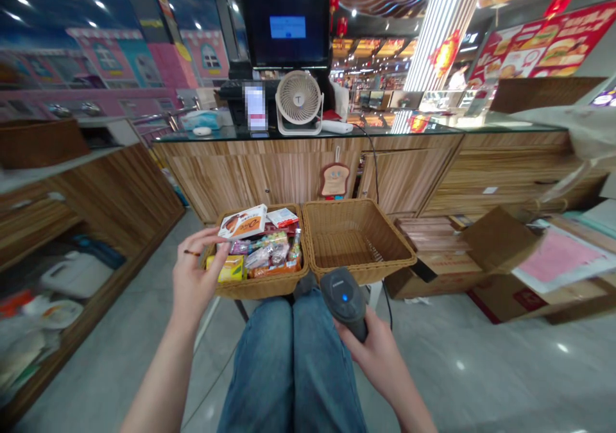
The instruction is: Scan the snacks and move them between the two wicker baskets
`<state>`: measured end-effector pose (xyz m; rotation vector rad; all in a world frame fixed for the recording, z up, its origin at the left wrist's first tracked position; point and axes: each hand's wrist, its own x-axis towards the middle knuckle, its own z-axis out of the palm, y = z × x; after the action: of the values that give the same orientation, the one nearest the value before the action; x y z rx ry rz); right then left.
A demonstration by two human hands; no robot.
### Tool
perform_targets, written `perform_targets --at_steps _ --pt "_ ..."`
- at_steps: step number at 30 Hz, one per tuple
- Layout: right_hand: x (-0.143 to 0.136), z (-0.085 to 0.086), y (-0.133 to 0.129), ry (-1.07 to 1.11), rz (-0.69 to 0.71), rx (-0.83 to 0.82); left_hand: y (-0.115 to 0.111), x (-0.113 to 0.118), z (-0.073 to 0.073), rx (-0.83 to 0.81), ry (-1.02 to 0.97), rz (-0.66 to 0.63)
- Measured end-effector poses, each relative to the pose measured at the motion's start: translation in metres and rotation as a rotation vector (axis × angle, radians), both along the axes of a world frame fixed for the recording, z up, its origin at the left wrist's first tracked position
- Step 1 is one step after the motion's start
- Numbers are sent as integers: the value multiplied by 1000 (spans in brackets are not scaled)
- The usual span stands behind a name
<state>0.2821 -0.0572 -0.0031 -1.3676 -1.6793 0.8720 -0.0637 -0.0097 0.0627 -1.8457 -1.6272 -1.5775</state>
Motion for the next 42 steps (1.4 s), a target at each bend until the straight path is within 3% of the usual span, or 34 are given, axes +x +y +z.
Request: perform_targets --at_steps 6,9,12,17,27,36,42 --pt "-4 -5 9 -4 35 -30 14 -11 -63 -234 160 112" --pt "-6 -9 12 2 55 -35 22 -9 -82 -272 200 113" --pt "-7 -11 14 -1 70 -32 29 -6 -91 -310 203 103" --pt "-8 -12 16 -13 88 -52 37 -3 -93 -319 169 93" --pt "-9 -17 17 21 128 -101 31 10 -77 -311 208 92" --pt "-9 -22 23 23 126 -77 15 6 -90 -322 204 65" --pt "-14 -16 25 78 85 -99 20 22 -76 -185 111 -86"
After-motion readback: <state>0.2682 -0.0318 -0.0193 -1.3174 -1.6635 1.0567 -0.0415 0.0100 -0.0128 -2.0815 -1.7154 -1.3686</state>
